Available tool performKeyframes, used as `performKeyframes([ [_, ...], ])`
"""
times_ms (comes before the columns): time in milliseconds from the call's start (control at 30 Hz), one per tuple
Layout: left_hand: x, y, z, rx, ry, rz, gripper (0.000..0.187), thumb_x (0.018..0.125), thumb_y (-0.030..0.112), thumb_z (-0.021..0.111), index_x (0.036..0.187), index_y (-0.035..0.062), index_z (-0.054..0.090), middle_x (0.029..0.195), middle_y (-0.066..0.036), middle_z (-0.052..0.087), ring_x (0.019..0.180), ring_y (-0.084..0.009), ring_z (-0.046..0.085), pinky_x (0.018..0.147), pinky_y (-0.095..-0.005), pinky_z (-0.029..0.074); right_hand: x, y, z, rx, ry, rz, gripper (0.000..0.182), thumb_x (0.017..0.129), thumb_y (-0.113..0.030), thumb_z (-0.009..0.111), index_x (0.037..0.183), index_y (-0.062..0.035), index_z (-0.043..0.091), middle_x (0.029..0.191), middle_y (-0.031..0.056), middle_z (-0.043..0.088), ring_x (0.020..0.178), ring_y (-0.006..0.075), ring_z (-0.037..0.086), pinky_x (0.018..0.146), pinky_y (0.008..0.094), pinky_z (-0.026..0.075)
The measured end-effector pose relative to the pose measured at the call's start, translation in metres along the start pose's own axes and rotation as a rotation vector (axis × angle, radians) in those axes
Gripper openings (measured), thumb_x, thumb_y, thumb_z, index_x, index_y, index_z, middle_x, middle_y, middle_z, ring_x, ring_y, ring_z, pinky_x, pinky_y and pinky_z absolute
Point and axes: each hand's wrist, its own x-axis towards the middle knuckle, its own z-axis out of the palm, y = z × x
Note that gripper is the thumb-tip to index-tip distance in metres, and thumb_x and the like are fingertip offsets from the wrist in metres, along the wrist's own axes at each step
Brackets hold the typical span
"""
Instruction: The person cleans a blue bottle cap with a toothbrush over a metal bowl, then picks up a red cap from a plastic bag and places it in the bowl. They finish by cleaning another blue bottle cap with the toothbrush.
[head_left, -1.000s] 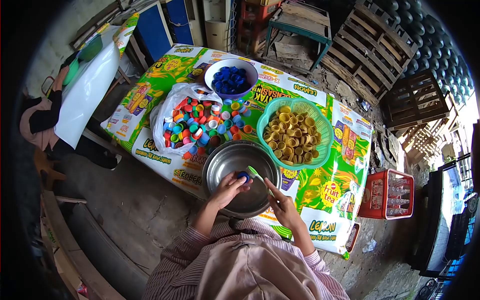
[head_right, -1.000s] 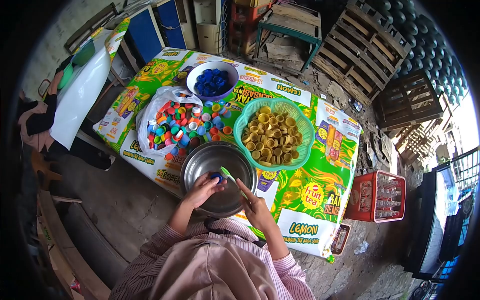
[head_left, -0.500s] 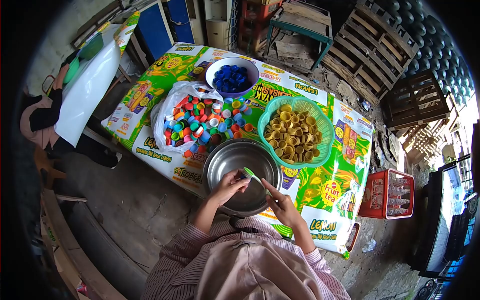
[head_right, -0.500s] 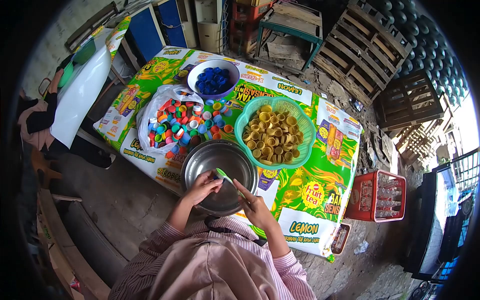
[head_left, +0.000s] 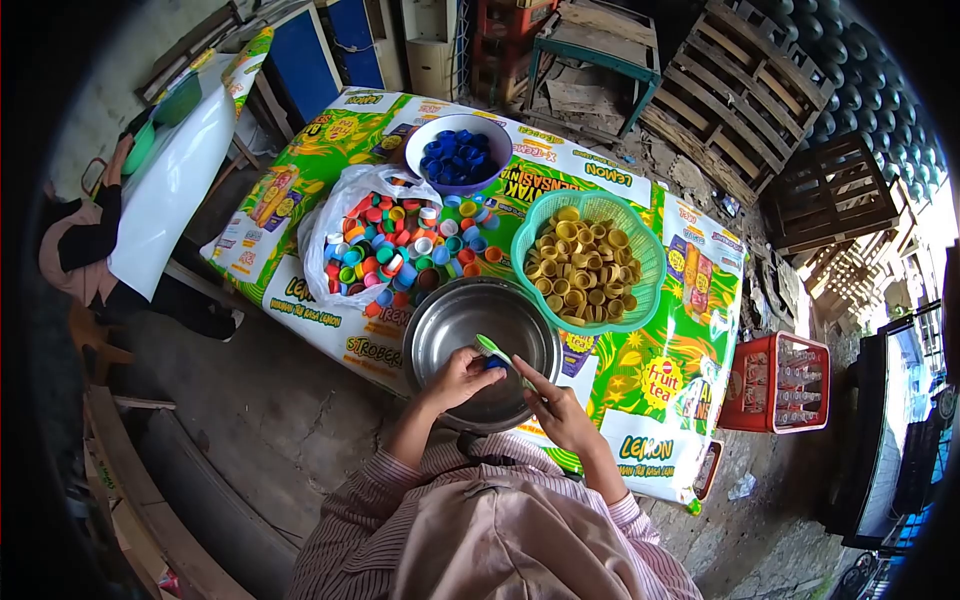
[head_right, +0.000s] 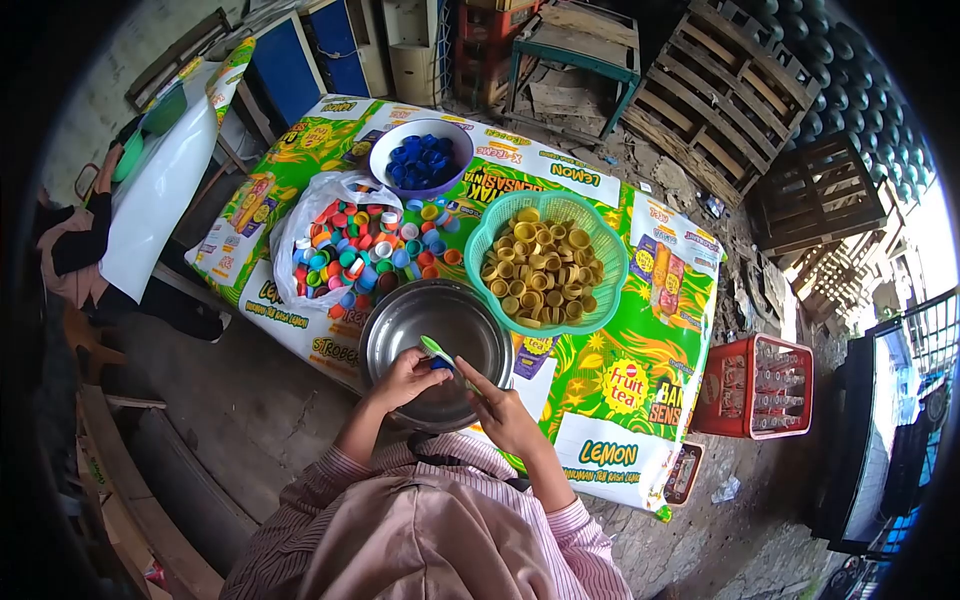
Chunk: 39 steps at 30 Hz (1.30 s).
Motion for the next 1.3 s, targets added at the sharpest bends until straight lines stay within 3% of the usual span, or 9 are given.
performKeyframes([
  [100, -0.004, 0.004, 0.001, -0.004, 0.094, 0.115, 0.023, 0.083, 0.006, 0.062, 0.102, 0.001, 0.051, 0.093, -0.001, 0.055, 0.087, -0.0076, 0.057, 0.075, -0.0205, 0.047, -0.002, 0.008, 0.0, 0.029, 0.076, -0.029, 0.05, 0.089, -0.008, 0.046, 0.136, -0.0196, 0.033, 0.052, 0.0177, 0.045, 0.044, 0.0242, 0.043, 0.052, 0.0242, 0.036],
  [400, 0.005, -0.004, 0.001, -0.084, 0.106, 0.209, 0.022, 0.082, 0.001, 0.06, 0.101, 0.0016, 0.051, 0.09, 0.0, 0.054, 0.085, -0.0049, 0.054, 0.074, -0.0195, 0.046, -0.004, 0.006, 0.009, 0.006, 0.148, -0.169, 0.05, 0.088, -0.006, 0.047, 0.136, -0.0182, 0.035, 0.07, 0.0232, 0.059, 0.053, 0.0235, 0.056, 0.06, 0.0258, 0.044],
  [433, 0.002, -0.002, -0.004, -0.023, 0.135, 0.219, 0.021, 0.082, 0.0, 0.06, 0.101, 0.0016, 0.051, 0.09, 0.0, 0.054, 0.085, -0.0051, 0.054, 0.076, -0.0194, 0.046, -0.009, -0.01, -0.004, 0.026, 0.075, 0.081, 0.05, 0.088, -0.005, 0.047, 0.135, -0.0184, 0.036, 0.079, 0.0251, 0.06, 0.058, 0.0262, 0.059, 0.061, 0.0265, 0.045],
  [567, 0.001, -0.001, -0.005, 0.056, 0.185, 0.25, 0.017, 0.081, 0.0, 0.061, 0.096, 0.0005, 0.053, 0.088, -0.002, 0.055, 0.086, -0.0064, 0.055, 0.077, -0.0203, 0.047, -0.014, -0.003, 0.002, 0.007, 0.142, 0.028, 0.051, 0.087, -0.004, 0.047, 0.135, -0.0185, 0.036, 0.076, 0.0253, 0.059, 0.056, 0.0305, 0.057, 0.056, 0.0257, 0.042],
  [733, 0.0, -0.009, -0.001, 0.148, 0.232, 0.202, 0.021, 0.079, 0.001, 0.063, 0.097, -0.0018, 0.054, 0.086, -0.004, 0.058, 0.079, -0.0068, 0.057, 0.069, -0.0207, 0.048, -0.009, 0.01, 0.009, -0.144, 0.263, -0.045, 0.053, 0.085, -0.003, 0.048, 0.134, -0.0188, 0.037, 0.071, 0.0247, 0.058, 0.063, 0.0409, 0.057, 0.057, 0.0409, 0.045],
  [933, -0.003, -0.003, -0.002, 0.128, 0.235, 0.203, 0.023, 0.079, 0.002, 0.063, 0.099, -0.0024, 0.052, 0.084, -0.004, 0.058, 0.075, -0.0055, 0.056, 0.066, -0.0193, 0.047, -0.01, 0.011, 0.014, -0.1, 0.2, -0.081, 0.053, 0.085, -0.004, 0.049, 0.134, -0.019, 0.037, 0.069, 0.0247, 0.057, 0.06, 0.0401, 0.056, 0.055, 0.0456, 0.04],
  [1000, -0.003, -0.004, -0.003, 0.173, 0.218, 0.207, 0.027, 0.08, 0.002, 0.063, 0.102, -0.0021, 0.05, 0.084, -0.004, 0.058, 0.073, -0.0051, 0.055, 0.065, -0.0192, 0.046, -0.008, 0.013, 0.012, -0.119, 0.276, -0.096, 0.053, 0.085, -0.002, 0.048, 0.134, -0.0184, 0.037, 0.062, 0.0234, 0.054, 0.058, 0.0367, 0.056, 0.055, 0.0296, 0.043],
  [1133, -0.008, -0.004, -0.002, 0.263, 0.256, 0.265, 0.049, 0.08, 0.002, 0.063, 0.119, 0.0006, 0.034, 0.082, -0.004, 0.058, 0.067, -0.0066, 0.054, 0.06, -0.0195, 0.044, -0.012, 0.009, 0.021, -0.091, 0.179, -0.038, 0.052, 0.085, -0.002, 0.047, 0.134, -0.0169, 0.037, 0.067, 0.0227, 0.057, 0.059, 0.0364, 0.057, 0.056, 0.0284, 0.043],
  [1300, -0.012, 0.006, 0.002, 0.329, 0.279, 0.213, 0.062, 0.08, 0.002, 0.062, 0.128, 0.0019, 0.022, 0.08, -0.006, 0.056, 0.069, -0.0103, 0.055, 0.064, -0.0216, 0.044, -0.016, 0.007, 0.019, -0.161, 0.26, -0.15, 0.052, 0.086, -0.006, 0.049, 0.135, -0.02, 0.036, 0.07, 0.0235, 0.058, 0.064, 0.0404, 0.058, 0.057, 0.0453, 0.042],
])
